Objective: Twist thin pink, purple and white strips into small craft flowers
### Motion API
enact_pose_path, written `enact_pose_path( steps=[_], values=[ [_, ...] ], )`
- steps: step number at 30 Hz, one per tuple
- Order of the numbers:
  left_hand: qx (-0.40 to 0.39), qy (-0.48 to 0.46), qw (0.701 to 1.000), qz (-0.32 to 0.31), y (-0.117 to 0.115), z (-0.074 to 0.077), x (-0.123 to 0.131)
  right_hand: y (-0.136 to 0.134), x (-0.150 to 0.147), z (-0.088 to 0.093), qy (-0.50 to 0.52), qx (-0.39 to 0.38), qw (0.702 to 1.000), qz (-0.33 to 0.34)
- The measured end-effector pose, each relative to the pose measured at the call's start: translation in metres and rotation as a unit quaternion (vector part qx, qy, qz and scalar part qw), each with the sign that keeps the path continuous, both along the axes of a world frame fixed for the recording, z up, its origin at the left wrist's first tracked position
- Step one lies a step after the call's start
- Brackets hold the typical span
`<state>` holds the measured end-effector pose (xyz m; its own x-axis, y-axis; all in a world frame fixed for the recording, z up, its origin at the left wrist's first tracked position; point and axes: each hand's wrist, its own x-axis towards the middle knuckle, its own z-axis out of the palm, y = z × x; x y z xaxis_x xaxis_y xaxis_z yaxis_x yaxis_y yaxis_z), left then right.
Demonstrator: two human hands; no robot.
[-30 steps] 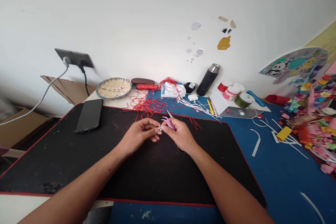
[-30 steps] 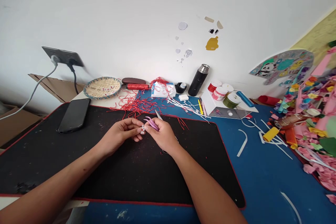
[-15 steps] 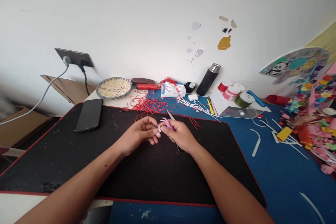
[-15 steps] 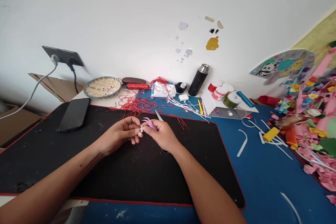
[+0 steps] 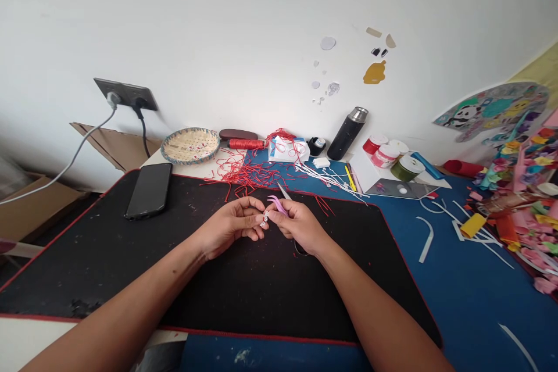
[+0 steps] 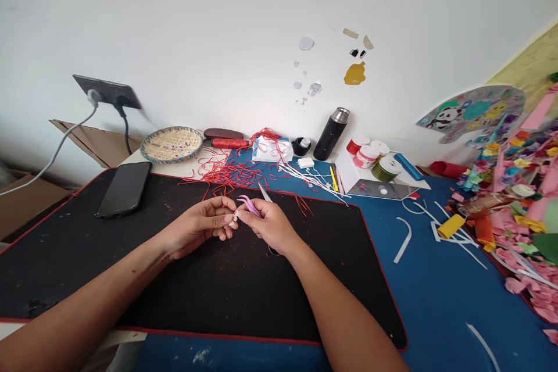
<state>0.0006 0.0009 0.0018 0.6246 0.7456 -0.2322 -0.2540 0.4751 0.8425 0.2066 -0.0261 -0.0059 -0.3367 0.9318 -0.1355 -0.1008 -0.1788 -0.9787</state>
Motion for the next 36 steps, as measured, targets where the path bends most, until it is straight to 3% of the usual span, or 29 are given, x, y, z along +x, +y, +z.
enact_pose_path(
  steps=[12, 26, 36],
  values=[
    [-0.033, -0.023, 0.999, -0.01, 0.0, 0.0, -0.001, -0.002, -0.004, 0.002, 0.021, -0.018, 1.0, 0.013],
    [-0.039, -0.025, 0.999, 0.018, 0.001, -0.006, 0.002, 0.0, -0.009, -0.001, -0.006, 0.003, 0.999, -0.034],
    [-0.01, -0.007, 0.999, 0.039, 0.0, -0.009, 0.005, -0.001, -0.011, -0.009, -0.107, 0.073, 0.989, -0.074]
  ],
)
